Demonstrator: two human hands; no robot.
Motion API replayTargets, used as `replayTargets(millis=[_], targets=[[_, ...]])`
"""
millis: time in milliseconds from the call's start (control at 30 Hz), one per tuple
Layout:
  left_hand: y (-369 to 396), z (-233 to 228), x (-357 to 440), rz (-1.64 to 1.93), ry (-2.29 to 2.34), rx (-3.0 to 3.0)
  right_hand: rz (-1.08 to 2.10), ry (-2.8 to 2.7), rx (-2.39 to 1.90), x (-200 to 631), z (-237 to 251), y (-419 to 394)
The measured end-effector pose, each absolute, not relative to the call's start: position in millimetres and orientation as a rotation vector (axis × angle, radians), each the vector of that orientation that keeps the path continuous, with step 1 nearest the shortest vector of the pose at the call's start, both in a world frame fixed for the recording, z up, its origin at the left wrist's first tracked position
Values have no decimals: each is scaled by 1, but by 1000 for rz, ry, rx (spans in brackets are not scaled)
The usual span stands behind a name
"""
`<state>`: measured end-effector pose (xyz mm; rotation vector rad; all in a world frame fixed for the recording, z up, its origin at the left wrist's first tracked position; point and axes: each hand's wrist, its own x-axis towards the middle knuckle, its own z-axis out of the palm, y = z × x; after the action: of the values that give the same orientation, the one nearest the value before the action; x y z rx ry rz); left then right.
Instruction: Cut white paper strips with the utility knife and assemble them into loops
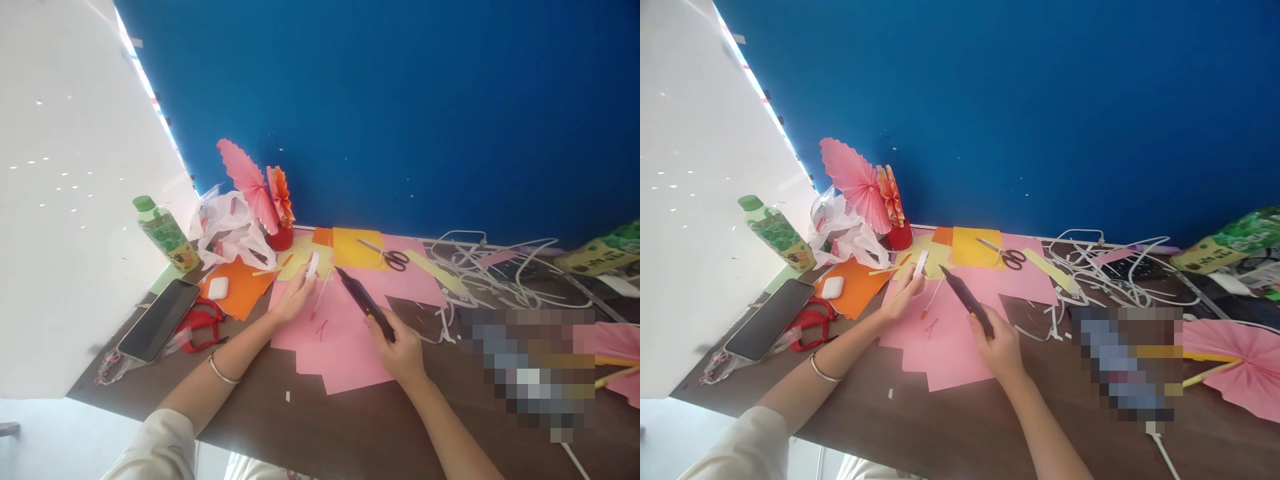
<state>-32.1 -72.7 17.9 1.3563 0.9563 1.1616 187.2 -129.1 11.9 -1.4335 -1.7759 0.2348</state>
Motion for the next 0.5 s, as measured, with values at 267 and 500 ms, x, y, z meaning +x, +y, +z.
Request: replayTargets(millis=[267, 500], targets=[[-60, 16, -49, 1141, 1038, 1697, 285, -1890, -1440, 204, 23, -126], [-59, 14, -50, 1149, 1084, 1620, 333, -1945, -1385, 205, 24, -127]])
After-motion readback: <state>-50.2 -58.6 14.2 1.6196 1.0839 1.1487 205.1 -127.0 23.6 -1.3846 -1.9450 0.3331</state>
